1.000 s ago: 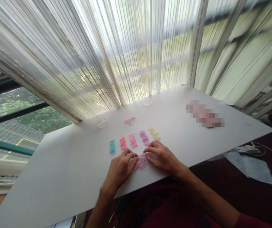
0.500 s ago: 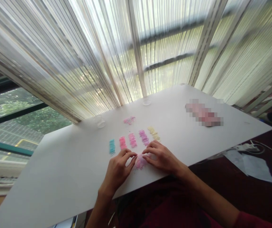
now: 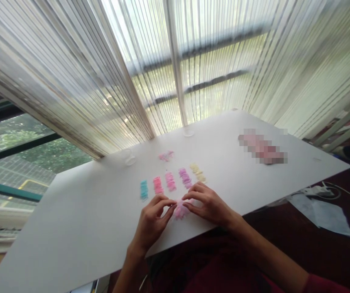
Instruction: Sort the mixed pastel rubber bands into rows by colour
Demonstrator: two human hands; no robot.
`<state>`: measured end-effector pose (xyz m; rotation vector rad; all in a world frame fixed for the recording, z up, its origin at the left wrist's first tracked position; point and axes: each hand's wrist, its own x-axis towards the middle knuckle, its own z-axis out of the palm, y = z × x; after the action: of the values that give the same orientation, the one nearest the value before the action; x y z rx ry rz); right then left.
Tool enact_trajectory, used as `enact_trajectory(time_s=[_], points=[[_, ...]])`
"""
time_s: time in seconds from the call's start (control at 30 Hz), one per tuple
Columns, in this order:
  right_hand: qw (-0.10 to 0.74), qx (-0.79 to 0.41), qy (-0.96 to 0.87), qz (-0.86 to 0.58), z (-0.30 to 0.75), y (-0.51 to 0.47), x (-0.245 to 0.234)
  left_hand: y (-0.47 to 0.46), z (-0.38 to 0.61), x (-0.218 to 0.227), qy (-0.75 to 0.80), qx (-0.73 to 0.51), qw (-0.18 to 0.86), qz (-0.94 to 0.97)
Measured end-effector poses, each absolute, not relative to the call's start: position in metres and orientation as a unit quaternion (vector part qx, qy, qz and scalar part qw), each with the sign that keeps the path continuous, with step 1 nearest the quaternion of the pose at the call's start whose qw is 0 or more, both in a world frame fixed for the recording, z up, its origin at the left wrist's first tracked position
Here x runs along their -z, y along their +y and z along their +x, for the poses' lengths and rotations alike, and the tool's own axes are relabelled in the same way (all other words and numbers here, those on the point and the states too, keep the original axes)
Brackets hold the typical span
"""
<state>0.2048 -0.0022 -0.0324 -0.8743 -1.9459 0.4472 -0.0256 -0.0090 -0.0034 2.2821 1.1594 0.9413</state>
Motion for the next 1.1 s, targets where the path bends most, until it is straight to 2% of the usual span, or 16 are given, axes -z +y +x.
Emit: enact_trajectory(time_s=[0.4, 0.83, 1.1], points=[[0.456, -0.184, -0.803, -0.337, 0.204, -0.002, 0.03, -0.011, -0.026, 0.007, 0.421, -0.367, 0.19, 0.807], [0.476, -0.154, -0.778, -0.379, 0.203, 0.0, 0.035, 0.002, -0.019, -0.001, 0.464, -0.3, 0.129, 0.823], [0.471, -0.154, -0.768, -0.406, 0.203, -0.001, 0.032, 0.016, -0.022, -0.002, 0.565, -0.192, 0.084, 0.798]])
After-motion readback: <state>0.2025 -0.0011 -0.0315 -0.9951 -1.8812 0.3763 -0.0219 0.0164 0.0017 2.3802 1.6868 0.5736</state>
